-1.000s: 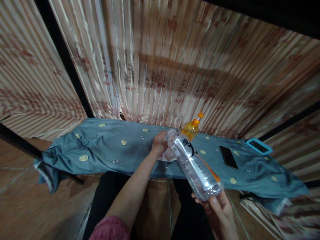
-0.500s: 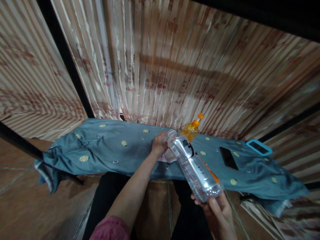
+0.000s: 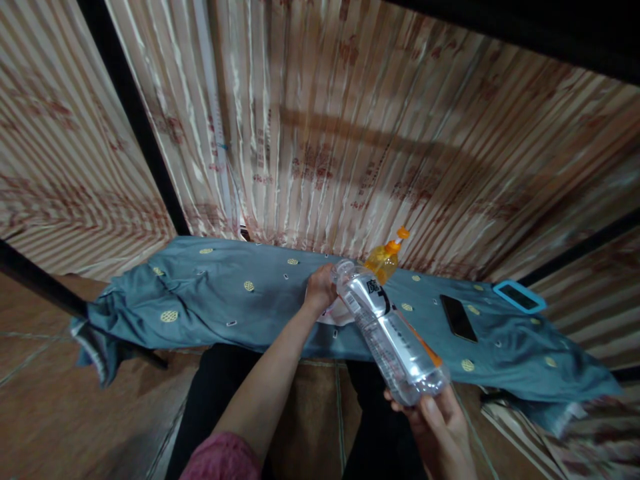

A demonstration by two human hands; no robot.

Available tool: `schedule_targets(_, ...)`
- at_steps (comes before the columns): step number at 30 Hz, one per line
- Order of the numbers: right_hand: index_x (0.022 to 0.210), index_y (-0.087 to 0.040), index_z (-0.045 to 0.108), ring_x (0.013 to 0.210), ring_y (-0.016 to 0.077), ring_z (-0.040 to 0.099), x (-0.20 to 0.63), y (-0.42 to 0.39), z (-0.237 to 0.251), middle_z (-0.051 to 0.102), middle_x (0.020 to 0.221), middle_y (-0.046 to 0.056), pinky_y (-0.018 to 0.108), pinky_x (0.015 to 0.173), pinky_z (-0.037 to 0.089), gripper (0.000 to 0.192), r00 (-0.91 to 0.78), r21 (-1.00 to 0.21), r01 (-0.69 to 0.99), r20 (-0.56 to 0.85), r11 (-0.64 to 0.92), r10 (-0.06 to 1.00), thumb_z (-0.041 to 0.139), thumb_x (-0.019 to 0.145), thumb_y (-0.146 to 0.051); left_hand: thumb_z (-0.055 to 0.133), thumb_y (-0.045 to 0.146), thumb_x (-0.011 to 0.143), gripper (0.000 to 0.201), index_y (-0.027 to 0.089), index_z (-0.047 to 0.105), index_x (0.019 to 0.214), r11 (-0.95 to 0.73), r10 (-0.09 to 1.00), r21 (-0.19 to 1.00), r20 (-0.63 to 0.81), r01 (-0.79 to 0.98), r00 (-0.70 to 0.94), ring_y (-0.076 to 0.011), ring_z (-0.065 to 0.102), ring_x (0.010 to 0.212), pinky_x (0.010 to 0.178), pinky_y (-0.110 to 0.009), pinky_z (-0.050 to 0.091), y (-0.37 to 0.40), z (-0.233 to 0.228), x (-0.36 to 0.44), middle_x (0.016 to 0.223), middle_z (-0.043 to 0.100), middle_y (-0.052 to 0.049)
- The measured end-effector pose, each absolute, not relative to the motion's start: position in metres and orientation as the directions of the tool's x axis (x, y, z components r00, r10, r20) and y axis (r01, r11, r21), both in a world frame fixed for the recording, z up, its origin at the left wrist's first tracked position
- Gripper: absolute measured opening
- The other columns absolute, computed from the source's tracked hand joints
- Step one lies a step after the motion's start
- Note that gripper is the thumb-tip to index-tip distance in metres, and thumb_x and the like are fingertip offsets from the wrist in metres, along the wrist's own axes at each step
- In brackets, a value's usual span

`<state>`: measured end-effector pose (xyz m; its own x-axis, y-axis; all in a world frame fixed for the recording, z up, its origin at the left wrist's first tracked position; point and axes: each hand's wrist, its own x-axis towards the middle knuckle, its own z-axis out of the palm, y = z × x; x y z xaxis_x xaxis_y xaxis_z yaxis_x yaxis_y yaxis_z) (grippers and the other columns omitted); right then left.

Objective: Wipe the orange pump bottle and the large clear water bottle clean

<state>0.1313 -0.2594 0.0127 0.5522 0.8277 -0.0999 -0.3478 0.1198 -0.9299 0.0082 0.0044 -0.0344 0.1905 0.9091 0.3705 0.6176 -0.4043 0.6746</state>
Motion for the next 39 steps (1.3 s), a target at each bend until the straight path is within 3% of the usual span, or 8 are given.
schedule_targets(14, 0.114, -0.024, 0.069, 0.067, 0.0141, 0.077, 0.1337, -0.2602, 0.0103, 0.082, 0.081, 0.001, 0.016, 0.064, 0.059, 0.06, 0.562, -0.934, -0.339, -0.103, 0.115, 0.821, 0.093, 0.066, -0.051, 0.063, 0.033, 0.09, 0.022, 0.016, 0.068, 0.104, -0.404, 0.911, 0.711, 0.37, 0.576, 0.182, -0.028, 0.071, 0.103, 0.094, -0.039, 0.057, 0.0039, -0.0326, 0.0081, 0.108, 0.075, -0.014)
schedule_targets(25, 0.111, -0.023, 0.07, 0.068, 0.0142, 0.077, 0.1315, -0.2585, 0.0128, 0.082, 0.083, 0.002, 0.017, 0.064, 0.06, 0.056, 0.554, -0.931, -0.345, -0.099, 0.12, 0.826, 0.093, 0.067, -0.05, 0.063, 0.035, 0.092, 0.022, 0.018, 0.068, 0.105, -0.392, 0.917, 0.695, 0.352, 0.603, 0.19, -0.0247, 0.07, 0.104, 0.095, -0.035, 0.056, 0.0036, -0.0308, 0.008, 0.109, 0.076, -0.012)
schedule_targets(32, 0.116, -0.022, 0.065, 0.067, 0.015, 0.077, 0.1309, -0.2589, 0.0133, 0.082, 0.083, 0.002, 0.018, 0.063, 0.06, 0.065, 0.565, -0.929, -0.351, -0.108, 0.12, 0.818, 0.094, 0.065, -0.051, 0.063, 0.037, 0.092, 0.026, 0.015, 0.068, 0.106, -0.373, 0.926, 0.705, 0.328, 0.603, 0.189, -0.026, 0.07, 0.103, 0.092, -0.036, 0.056, 0.0029, -0.0289, 0.0079, 0.108, 0.075, -0.013)
schedule_targets(39, 0.116, -0.022, 0.068, 0.068, 0.0153, 0.076, 0.1346, -0.2595, 0.009, 0.082, 0.083, 0.004, 0.019, 0.065, 0.06, 0.058, 0.547, -0.935, -0.336, -0.093, 0.116, 0.832, 0.092, 0.07, -0.048, 0.064, 0.037, 0.092, 0.027, 0.016, 0.068, 0.107, -0.362, 0.93, 0.712, 0.323, 0.601, 0.177, -0.026, 0.071, 0.104, 0.093, -0.036, 0.057, 0.0013, -0.0267, 0.0073, 0.108, 0.076, -0.013)
